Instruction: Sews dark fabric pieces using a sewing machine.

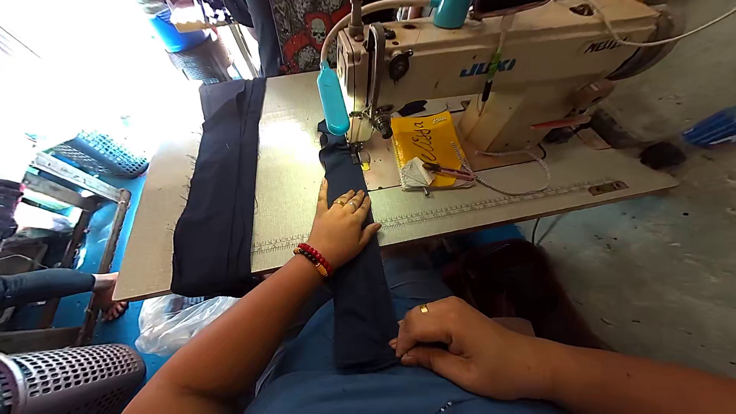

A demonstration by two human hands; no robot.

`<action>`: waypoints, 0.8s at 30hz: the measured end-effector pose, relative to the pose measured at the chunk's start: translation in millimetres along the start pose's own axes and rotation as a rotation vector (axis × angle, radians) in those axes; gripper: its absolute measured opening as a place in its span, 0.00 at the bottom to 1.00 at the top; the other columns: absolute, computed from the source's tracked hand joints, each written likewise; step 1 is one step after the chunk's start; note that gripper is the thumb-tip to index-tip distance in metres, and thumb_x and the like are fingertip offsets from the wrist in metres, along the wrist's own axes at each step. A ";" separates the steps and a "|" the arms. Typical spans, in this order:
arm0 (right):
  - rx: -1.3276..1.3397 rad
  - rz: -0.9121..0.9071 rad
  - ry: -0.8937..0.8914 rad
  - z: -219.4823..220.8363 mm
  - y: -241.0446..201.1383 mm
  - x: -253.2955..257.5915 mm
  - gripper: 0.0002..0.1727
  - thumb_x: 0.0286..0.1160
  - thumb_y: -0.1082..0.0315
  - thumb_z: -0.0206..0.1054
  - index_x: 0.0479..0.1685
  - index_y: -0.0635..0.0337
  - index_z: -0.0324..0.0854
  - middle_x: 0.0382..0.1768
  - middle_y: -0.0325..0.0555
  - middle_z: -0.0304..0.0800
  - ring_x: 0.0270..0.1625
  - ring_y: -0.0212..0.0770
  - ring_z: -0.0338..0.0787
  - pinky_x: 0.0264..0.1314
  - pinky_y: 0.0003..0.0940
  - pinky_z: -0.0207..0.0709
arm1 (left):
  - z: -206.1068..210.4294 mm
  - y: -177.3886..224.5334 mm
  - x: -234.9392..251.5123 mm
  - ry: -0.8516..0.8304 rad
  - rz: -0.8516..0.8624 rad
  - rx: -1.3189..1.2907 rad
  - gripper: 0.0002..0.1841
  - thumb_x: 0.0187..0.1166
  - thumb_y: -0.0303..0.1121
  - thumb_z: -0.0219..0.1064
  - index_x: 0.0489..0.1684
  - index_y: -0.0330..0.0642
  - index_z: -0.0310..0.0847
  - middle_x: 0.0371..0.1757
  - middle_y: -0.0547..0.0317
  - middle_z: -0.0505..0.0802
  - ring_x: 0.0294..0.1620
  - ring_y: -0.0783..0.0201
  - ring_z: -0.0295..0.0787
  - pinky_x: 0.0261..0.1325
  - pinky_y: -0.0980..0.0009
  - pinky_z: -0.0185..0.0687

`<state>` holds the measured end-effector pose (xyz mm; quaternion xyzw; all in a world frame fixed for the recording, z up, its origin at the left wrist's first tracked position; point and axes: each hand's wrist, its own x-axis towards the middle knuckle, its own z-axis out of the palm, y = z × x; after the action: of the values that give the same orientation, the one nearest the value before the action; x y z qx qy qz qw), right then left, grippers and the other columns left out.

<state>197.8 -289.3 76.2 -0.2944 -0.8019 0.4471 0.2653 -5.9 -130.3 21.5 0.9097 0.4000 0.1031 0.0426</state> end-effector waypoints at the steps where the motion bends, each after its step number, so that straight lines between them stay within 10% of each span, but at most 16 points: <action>1: -0.014 -0.009 0.012 -0.6 1.7 1.7 0.10 0.83 0.64 0.65 0.40 0.57 0.91 0.41 0.39 0.95 0.52 0.29 0.92 0.58 0.24 0.83 | -0.6 -2.1 1.9 0.001 0.003 0.003 0.31 0.89 0.54 0.50 0.78 0.40 0.80 0.79 0.48 0.84 0.84 0.46 0.74 0.87 0.23 0.29; 24: -0.543 -0.114 0.210 -0.7 63.9 27.2 0.13 0.84 0.65 0.60 0.39 0.52 0.91 0.44 0.39 0.98 0.54 0.37 0.96 0.61 0.36 0.87 | -5.2 -26.1 17.9 -0.023 0.037 0.001 0.28 0.90 0.51 0.51 0.79 0.45 0.79 0.81 0.52 0.83 0.87 0.48 0.71 0.89 0.26 0.28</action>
<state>194.7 -242.4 25.2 -0.3540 -0.8755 0.1675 0.2831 -14.0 -99.5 25.2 0.9180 0.3828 0.0931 0.0448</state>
